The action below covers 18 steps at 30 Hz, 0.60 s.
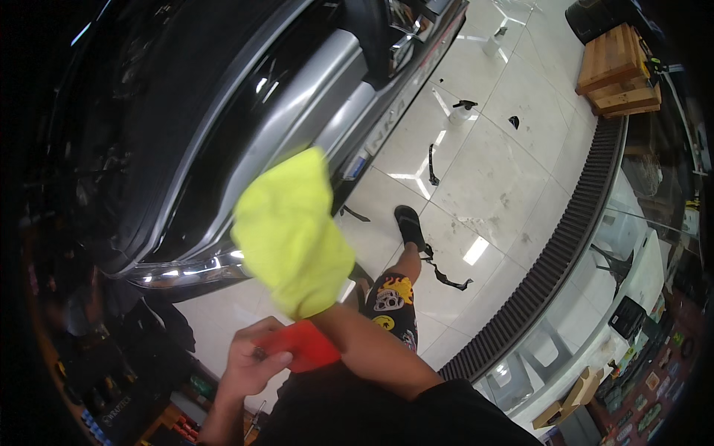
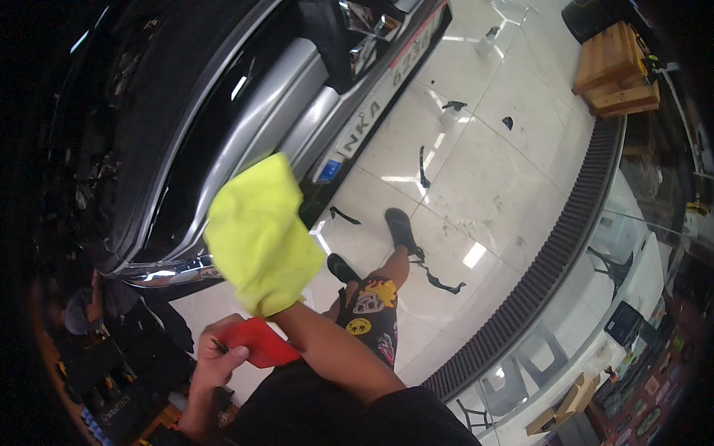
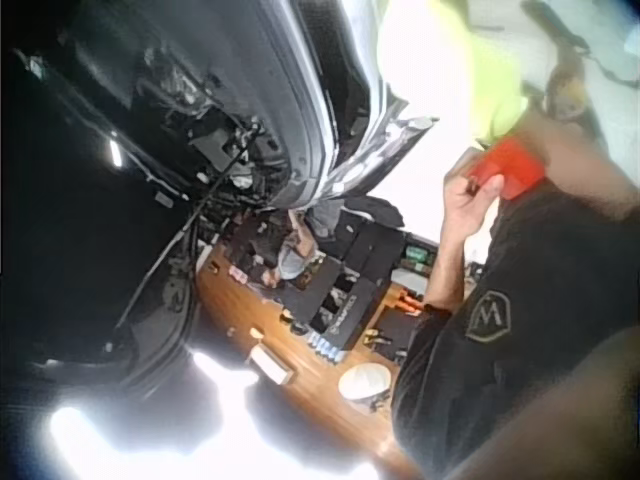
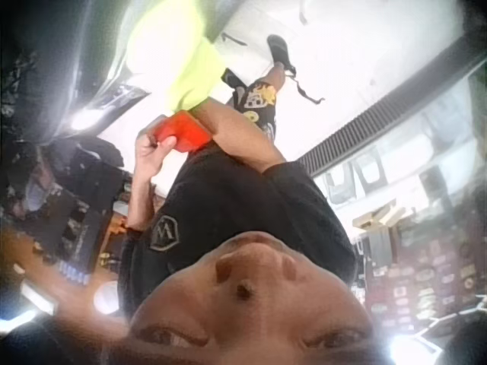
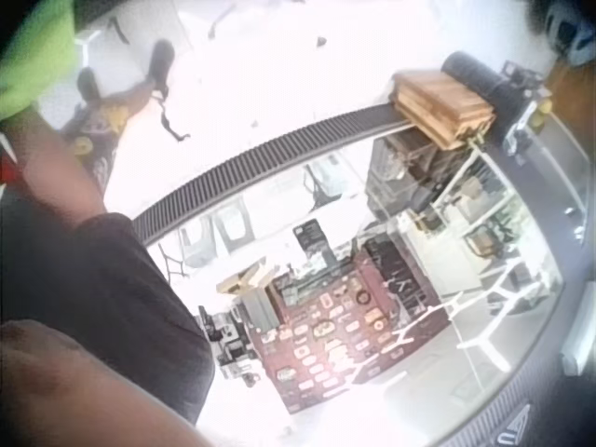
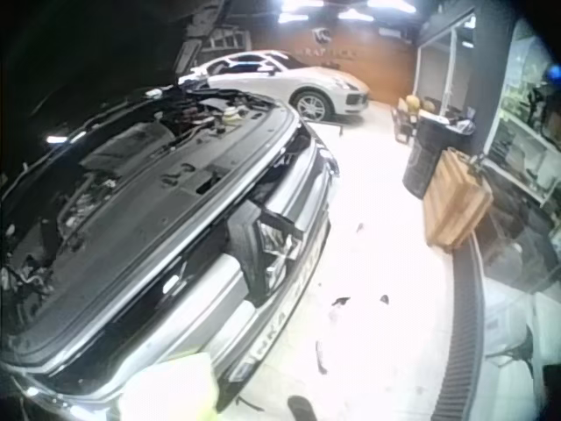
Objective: The person applies a transparent protective film to the front bumper of a black car. They use a red squeegee to smooth the film and a yellow microfiber cloth to wipe the surface, working along the chrome trim and bumper edges.
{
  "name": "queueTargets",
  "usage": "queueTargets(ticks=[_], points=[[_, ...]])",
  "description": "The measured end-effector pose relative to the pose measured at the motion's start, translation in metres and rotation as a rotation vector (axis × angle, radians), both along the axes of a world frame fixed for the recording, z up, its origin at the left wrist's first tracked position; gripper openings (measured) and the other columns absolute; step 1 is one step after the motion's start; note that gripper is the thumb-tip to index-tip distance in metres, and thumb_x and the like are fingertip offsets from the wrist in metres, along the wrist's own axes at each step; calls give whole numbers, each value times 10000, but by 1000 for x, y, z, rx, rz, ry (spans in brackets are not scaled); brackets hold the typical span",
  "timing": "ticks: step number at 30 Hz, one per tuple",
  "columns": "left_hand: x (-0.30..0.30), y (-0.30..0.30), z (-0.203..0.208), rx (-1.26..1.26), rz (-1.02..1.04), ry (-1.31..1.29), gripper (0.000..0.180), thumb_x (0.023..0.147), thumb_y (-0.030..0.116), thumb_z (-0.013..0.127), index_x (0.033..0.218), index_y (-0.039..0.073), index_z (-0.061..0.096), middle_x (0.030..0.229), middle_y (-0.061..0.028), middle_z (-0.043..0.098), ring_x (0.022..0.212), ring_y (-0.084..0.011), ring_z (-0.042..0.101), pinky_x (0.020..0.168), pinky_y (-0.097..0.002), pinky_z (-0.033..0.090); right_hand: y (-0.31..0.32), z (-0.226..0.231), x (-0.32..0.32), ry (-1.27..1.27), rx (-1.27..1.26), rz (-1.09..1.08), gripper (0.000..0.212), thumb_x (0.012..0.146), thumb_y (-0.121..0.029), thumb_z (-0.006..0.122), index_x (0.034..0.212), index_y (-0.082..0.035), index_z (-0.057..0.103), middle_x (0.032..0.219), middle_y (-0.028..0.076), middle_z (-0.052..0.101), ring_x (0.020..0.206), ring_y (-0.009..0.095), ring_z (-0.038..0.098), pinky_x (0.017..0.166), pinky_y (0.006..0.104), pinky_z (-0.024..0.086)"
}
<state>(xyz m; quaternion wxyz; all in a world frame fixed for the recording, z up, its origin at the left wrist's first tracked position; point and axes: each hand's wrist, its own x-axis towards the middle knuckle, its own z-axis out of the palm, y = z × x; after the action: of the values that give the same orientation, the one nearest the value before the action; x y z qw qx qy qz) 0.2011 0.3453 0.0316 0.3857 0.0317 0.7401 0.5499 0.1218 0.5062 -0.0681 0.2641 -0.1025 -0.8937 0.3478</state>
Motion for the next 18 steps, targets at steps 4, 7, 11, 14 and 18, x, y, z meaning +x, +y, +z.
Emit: queueTargets(ticks=[4,7,11,14,18], points=[[0,10,20,-17,-55,58,201,872,163,738,907,-32,708,894,-125,676,774,-181,638,662,-295,468,4,2,7,13,-18,45,104,751,-122,674,839,-67,678,787,111,638,670,306,644,553,414,509],[16,5,21,36,23,19,228,872,191,742,898,-32,702,903,-135,676,767,-193,633,655,-298,461,37,0,-11,40,64,24,117,749,-126,675,847,-63,684,786,119,639,662,312,644,535,422,506],[26,-2,15,60,-62,51,173,888,135,729,925,-31,704,912,-120,669,764,-191,624,658,-302,462,91,-5,-47,39,273,-53,134,747,-131,676,858,-58,692,785,130,641,651,320,643,510,432,501],[37,-18,12,71,-48,60,150,876,104,740,936,-29,706,914,-116,664,766,-198,624,665,-304,469,108,-13,-59,-15,393,-101,147,745,-135,676,866,-54,698,785,139,643,642,326,643,492,439,498],[51,-49,14,73,-1,111,156,867,97,745,943,-34,706,906,-116,660,770,-200,626,669,-302,471,89,-30,-65,-111,530,-118,165,743,-140,677,877,-49,707,784,150,645,631,334,643,468,449,493]])
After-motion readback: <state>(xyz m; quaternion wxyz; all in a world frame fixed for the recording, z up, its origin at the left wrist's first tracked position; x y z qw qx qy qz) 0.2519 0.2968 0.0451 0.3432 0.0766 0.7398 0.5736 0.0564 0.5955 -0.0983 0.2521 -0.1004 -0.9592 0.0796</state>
